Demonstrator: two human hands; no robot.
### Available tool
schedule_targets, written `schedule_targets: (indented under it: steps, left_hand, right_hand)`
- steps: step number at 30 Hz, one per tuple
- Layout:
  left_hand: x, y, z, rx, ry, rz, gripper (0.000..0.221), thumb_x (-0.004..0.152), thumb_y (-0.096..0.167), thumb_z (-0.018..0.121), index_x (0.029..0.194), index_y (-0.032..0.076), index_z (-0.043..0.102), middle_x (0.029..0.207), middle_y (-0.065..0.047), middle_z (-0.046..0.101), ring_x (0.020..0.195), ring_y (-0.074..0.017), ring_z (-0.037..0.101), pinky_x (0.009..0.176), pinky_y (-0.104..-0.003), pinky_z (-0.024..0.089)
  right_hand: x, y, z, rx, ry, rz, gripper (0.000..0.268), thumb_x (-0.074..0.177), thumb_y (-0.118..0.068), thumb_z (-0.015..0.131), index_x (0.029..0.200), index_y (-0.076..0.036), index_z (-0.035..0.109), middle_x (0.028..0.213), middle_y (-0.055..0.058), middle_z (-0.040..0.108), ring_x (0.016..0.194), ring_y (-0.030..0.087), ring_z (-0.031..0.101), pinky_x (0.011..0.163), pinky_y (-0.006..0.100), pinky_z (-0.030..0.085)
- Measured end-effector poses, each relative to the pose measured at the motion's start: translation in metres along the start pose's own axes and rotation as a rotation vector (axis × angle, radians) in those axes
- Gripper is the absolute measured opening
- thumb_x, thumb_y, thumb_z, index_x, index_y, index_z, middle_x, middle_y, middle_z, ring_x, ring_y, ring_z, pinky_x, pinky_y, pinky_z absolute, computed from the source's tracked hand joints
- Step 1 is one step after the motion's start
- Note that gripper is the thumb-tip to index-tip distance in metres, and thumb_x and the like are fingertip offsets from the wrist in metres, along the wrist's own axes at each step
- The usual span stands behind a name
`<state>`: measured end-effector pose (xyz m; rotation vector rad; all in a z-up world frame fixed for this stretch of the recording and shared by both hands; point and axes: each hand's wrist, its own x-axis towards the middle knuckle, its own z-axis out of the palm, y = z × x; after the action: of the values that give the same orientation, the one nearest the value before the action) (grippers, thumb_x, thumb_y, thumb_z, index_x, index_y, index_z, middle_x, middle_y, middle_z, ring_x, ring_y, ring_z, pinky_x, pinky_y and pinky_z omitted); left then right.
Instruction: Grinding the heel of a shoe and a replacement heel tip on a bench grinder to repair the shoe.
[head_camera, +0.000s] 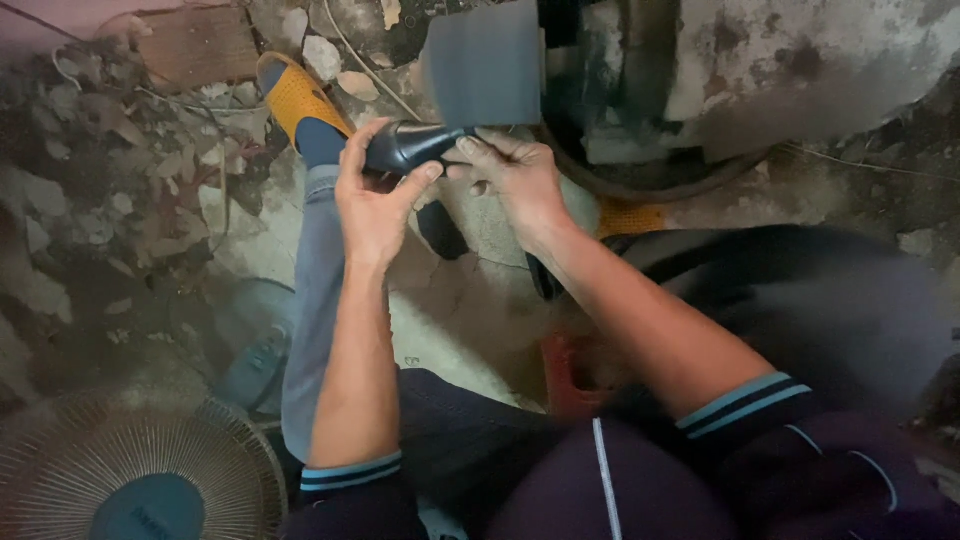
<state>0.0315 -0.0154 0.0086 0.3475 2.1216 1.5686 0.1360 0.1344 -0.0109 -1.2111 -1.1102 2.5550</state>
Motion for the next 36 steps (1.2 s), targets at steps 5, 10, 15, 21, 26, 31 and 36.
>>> schedule_targets:
  steps: [5,10,15,21,26,31,36]
  left_hand:
    - [-0.001,-0.011,0.000,0.021,0.005,0.089,0.070,0.083,0.008,0.096,0.139,0.010,0.054,0.128,-0.011,0.044,0.125,-0.0368,0.055,0.104,-0.053,0.054]
    - [-0.002,-0.008,0.002,0.058,0.021,0.169,0.071,0.084,0.002,0.094,0.141,0.010,0.052,0.131,-0.008,0.042,0.130,-0.0346,0.053,0.110,-0.052,0.052]
    - [-0.004,-0.003,0.000,0.157,0.080,0.241,0.072,0.082,0.002,0.097,0.138,0.009,0.052,0.132,-0.008,0.041,0.134,-0.0297,0.049,0.115,-0.049,0.046]
    - [-0.011,0.019,0.004,0.199,0.088,0.290,0.071,0.085,0.004,0.096,0.138,0.014,0.051,0.133,-0.004,0.041,0.138,-0.0260,0.045,0.117,-0.047,0.041]
    - [-0.012,0.018,0.002,0.187,0.074,0.276,0.071,0.087,0.002,0.093,0.141,0.016,0.049,0.136,-0.005,0.041,0.138,-0.0279,0.044,0.117,-0.051,0.042]
    - [-0.008,0.002,0.005,0.218,0.086,0.212,0.072,0.083,0.003,0.096,0.139,0.013,0.051,0.131,-0.010,0.044,0.135,-0.0312,0.046,0.115,-0.051,0.043]
    - [-0.010,0.007,0.007,0.196,0.090,0.185,0.071,0.084,0.003,0.095,0.139,0.012,0.051,0.133,-0.011,0.045,0.133,-0.0313,0.048,0.114,-0.053,0.045]
  right_hand:
    - [-0.004,-0.003,0.004,0.044,0.009,0.027,0.042,0.095,-0.018,0.077,0.125,0.009,0.066,0.107,0.028,0.076,0.092,0.032,0.080,0.063,0.021,0.063]
    - [-0.006,0.000,0.002,0.059,-0.013,-0.019,0.046,0.094,-0.015,0.077,0.128,0.013,0.063,0.110,0.032,0.074,0.094,0.036,0.079,0.063,0.022,0.063]
    - [-0.006,0.002,0.000,0.054,-0.064,-0.049,0.034,0.097,-0.010,0.073,0.126,0.007,0.067,0.108,0.028,0.076,0.094,0.035,0.079,0.062,0.022,0.063]
    - [-0.012,-0.004,-0.001,0.056,-0.128,-0.078,0.028,0.099,-0.012,0.071,0.124,0.003,0.070,0.106,0.022,0.077,0.093,0.030,0.080,0.064,0.021,0.062]
    - [-0.012,-0.005,0.001,0.037,-0.133,-0.093,0.029,0.099,-0.012,0.071,0.124,0.003,0.070,0.105,0.023,0.077,0.090,0.029,0.080,0.064,0.024,0.063]
    - [-0.002,0.002,0.000,-0.005,-0.071,-0.054,0.034,0.098,-0.015,0.073,0.124,0.006,0.070,0.105,0.026,0.077,0.088,0.033,0.081,0.064,0.025,0.064]
    - [-0.005,-0.002,0.001,-0.010,-0.091,-0.070,0.033,0.098,-0.015,0.072,0.125,0.004,0.069,0.104,0.025,0.077,0.087,0.031,0.081,0.063,0.024,0.066]
